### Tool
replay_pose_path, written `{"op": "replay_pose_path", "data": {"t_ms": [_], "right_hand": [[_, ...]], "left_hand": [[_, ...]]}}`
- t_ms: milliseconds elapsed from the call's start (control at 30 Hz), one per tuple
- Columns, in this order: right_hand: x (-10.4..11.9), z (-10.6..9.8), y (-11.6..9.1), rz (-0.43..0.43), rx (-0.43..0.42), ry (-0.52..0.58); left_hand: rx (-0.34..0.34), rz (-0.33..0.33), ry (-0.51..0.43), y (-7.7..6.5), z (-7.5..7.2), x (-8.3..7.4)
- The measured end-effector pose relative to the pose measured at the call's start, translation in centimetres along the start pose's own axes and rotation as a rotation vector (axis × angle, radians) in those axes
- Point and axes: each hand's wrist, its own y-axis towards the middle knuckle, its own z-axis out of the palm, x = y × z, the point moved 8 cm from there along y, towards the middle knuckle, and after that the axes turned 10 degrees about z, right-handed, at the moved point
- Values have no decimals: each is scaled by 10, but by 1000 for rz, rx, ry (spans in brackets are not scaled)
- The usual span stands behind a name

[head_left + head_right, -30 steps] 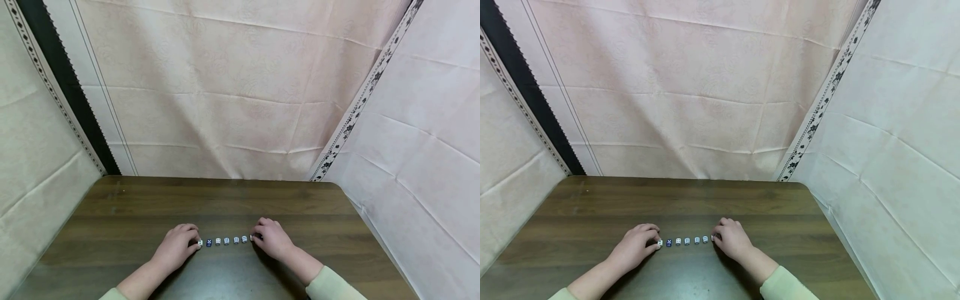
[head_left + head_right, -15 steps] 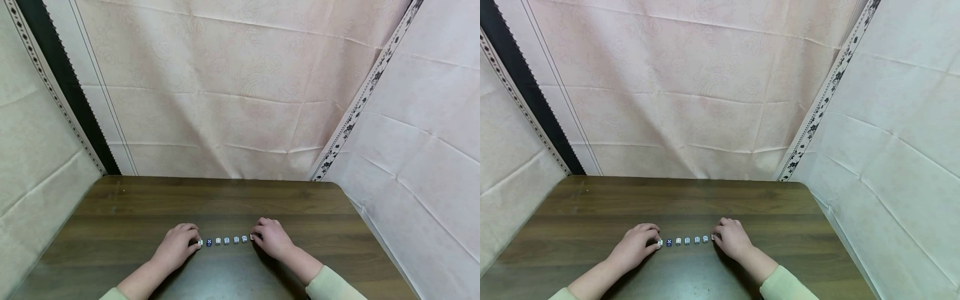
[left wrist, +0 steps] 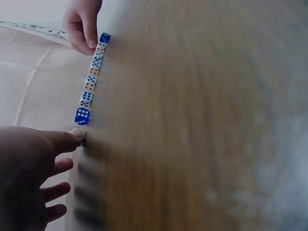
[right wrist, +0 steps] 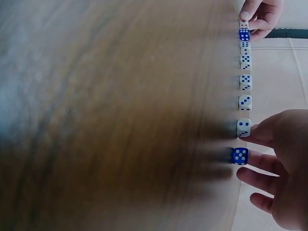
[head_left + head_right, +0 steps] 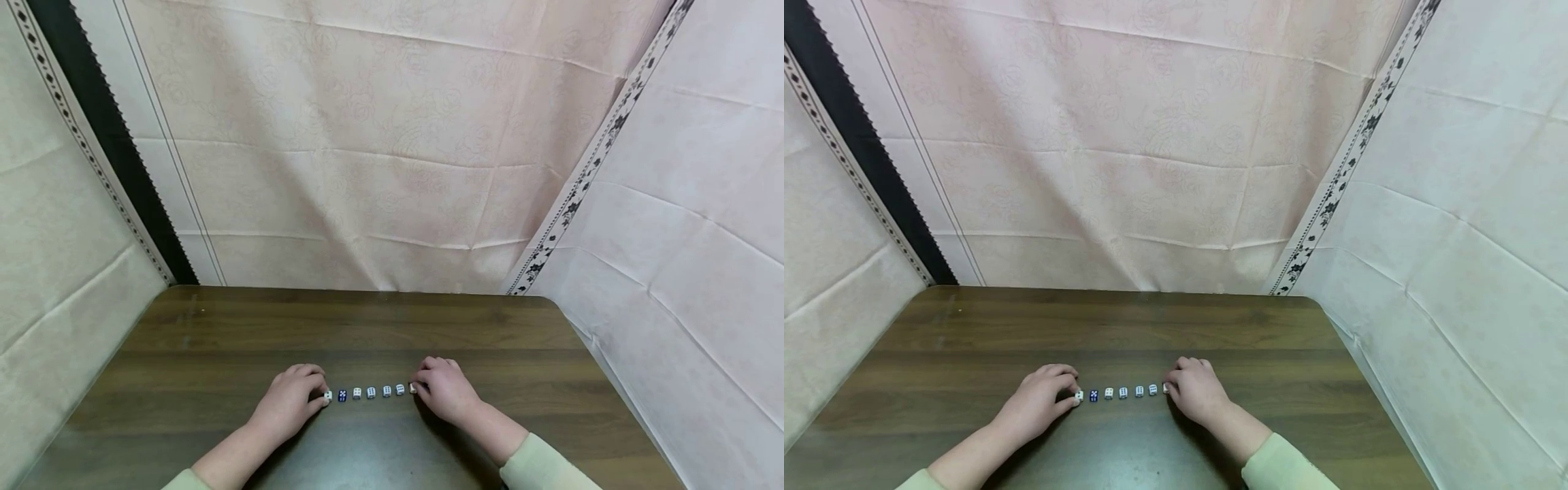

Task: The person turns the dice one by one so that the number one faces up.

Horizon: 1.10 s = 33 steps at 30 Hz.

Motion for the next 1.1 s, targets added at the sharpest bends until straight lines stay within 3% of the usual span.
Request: {"op": "replay_pose_path", "data": {"t_ms": [400, 1100], "right_hand": [[-5, -1, -1, 41, 10, 35], [-4, -2, -2, 22, 12, 17]], "left_hand": [[-3, 2, -4, 1, 1, 0], [2, -8, -2, 0, 0, 0]]}}
